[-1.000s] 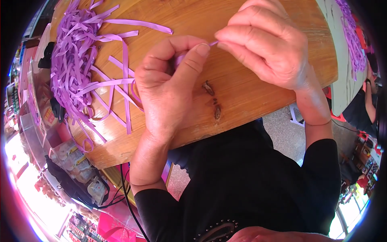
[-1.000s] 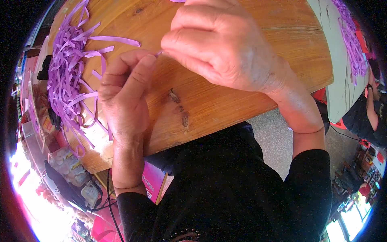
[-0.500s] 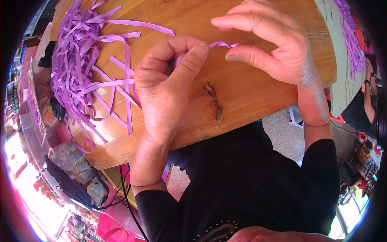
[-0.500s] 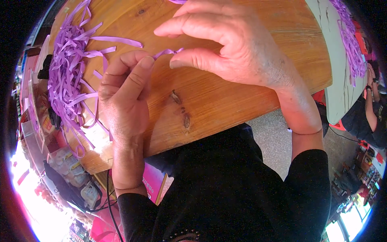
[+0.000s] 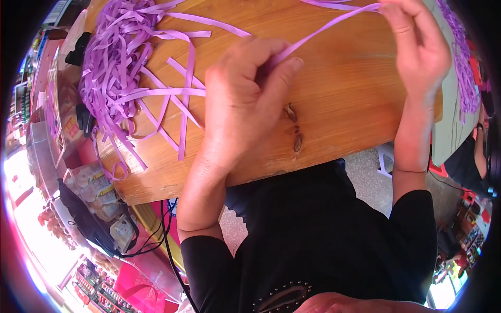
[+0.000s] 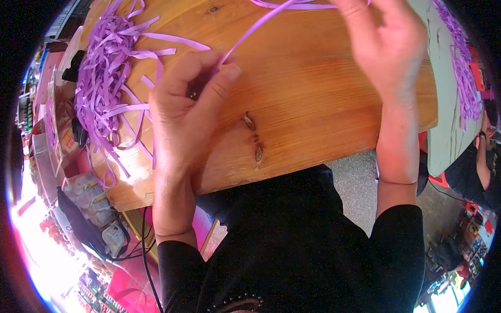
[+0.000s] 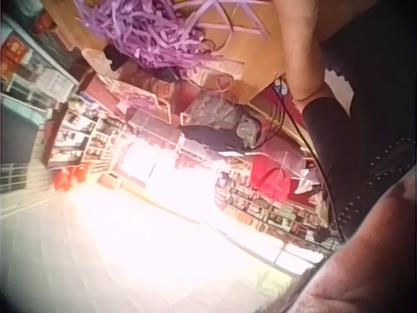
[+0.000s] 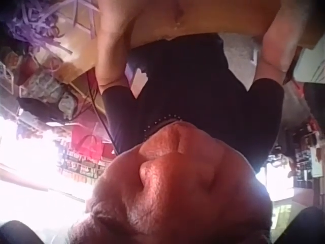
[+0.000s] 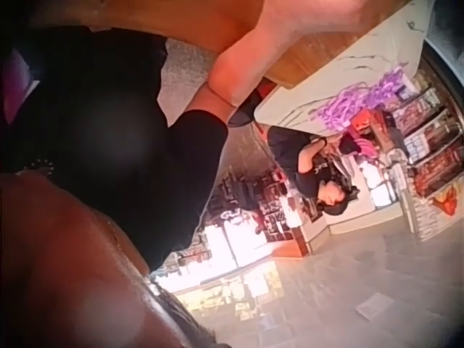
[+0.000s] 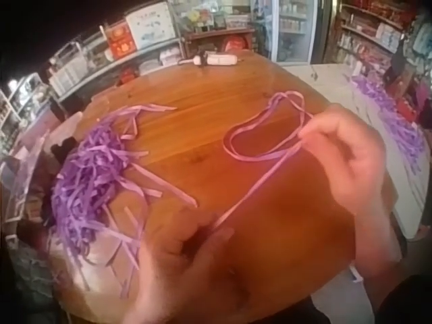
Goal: The person rolls a purple ribbon by hand to create a small coil and then inserts it into another rolled ribbon. They repeat this process by picking up new ribbons from a pile to join them together.
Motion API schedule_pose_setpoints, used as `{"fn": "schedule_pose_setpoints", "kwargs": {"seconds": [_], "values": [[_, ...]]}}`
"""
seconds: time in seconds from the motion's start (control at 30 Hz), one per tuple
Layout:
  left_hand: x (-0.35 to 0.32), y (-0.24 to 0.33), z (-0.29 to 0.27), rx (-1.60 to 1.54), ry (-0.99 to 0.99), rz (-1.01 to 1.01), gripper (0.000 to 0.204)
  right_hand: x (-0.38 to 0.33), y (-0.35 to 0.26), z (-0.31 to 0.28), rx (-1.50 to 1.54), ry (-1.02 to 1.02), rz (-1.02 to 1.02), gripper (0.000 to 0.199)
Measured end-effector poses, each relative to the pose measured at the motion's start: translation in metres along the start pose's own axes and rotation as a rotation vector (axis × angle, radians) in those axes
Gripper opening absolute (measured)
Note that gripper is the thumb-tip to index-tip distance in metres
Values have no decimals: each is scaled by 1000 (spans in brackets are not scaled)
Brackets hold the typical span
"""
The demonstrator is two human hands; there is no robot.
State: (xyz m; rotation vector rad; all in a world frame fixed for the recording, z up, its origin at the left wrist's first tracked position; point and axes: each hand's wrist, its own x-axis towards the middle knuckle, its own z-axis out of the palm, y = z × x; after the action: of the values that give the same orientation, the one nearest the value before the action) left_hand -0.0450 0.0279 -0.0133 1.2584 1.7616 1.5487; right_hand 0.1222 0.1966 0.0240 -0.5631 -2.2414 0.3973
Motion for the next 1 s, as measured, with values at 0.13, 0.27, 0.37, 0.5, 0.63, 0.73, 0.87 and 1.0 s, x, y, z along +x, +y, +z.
{"fn": "schedule_pose_setpoints", "kwargs": {"seconds": [0.13, 0.27, 0.37, 0.5, 0.63, 0.73, 0.87, 1.0], "values": [[6, 0, -22, 175, -20, 69, 18, 0, 47, 6, 61, 371, 24, 12], [4, 18, -19, -217, 32, -141, 19, 3, 55, 10, 235, 400, 137, 15], [4, 19, -17, -264, 66, -201, 18, 10, 37, 1, 206, 409, 151, 15], [1, 18, -17, -288, 86, -186, 19, 22, -19, 13, -11, 311, -19, 17], [-1, 19, -10, -389, 38, -208, 17, 16, -28, 18, 27, 114, -365, 27], [1, 17, -9, -447, 10, -225, 16, 7, -33, 28, 66, -23, -587, 37], [0, 23, -8, -603, -69, -244, 12, -6, -33, 42, 165, -66, -520, 38], [-2, 18, -11, -303, -89, -100, 10, -8, -32, 37, 251, -98, -498, 33]]}}
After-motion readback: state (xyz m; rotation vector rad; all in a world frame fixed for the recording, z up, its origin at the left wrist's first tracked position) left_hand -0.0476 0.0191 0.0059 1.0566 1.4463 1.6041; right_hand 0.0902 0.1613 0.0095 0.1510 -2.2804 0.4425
